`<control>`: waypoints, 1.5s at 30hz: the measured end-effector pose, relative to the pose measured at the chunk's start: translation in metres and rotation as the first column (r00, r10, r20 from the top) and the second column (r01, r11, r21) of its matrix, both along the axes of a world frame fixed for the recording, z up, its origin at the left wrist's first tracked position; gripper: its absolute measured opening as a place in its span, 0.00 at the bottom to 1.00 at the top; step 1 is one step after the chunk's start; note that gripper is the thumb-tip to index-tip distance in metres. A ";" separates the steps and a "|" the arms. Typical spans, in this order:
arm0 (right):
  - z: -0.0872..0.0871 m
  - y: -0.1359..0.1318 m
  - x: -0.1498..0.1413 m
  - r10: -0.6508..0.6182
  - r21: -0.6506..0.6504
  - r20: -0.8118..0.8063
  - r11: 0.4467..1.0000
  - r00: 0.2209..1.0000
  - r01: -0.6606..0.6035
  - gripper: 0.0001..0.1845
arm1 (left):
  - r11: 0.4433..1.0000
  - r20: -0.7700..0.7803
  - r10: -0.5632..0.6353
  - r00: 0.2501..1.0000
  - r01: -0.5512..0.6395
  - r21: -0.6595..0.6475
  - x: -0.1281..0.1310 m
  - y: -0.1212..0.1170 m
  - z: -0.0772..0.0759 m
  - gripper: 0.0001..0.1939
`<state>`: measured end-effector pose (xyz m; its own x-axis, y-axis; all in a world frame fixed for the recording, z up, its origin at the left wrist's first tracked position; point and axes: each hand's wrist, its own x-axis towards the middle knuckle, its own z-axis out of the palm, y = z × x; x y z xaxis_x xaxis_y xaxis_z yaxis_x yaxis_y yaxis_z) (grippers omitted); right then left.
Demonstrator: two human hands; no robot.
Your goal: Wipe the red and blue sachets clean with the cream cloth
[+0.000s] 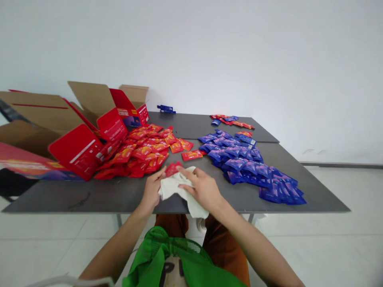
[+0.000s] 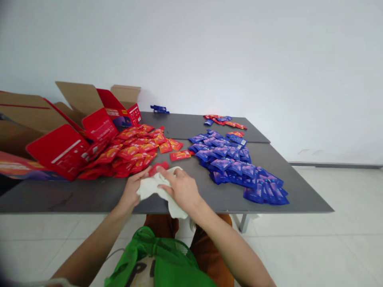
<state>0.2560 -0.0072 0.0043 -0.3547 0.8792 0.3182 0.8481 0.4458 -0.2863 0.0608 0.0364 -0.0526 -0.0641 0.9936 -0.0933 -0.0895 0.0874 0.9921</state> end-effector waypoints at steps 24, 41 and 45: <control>-0.027 0.036 -0.051 -0.051 -0.018 0.247 0.998 0.968 0.057 0.21 | 0.950 0.636 -0.049 0.770 0.232 -0.208 0.002 -0.015 -0.006 0.12; -0.043 0.013 -0.061 -0.227 -0.061 0.018 0.972 0.974 0.227 0.18 | 0.894 0.698 -0.338 0.631 0.447 0.028 -0.008 -0.011 -0.016 0.28; -0.032 0.035 -0.047 -0.370 -0.137 0.066 0.917 0.927 0.375 0.19 | 0.845 0.696 -0.409 0.590 0.532 0.046 -0.008 -0.009 -0.014 0.35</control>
<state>0.2086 0.0281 -0.0276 -0.0017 0.9853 0.1705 0.9560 0.0516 -0.2887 0.0526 0.0271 -0.0667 0.5476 0.8342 -0.0656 -0.6088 0.4510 0.6526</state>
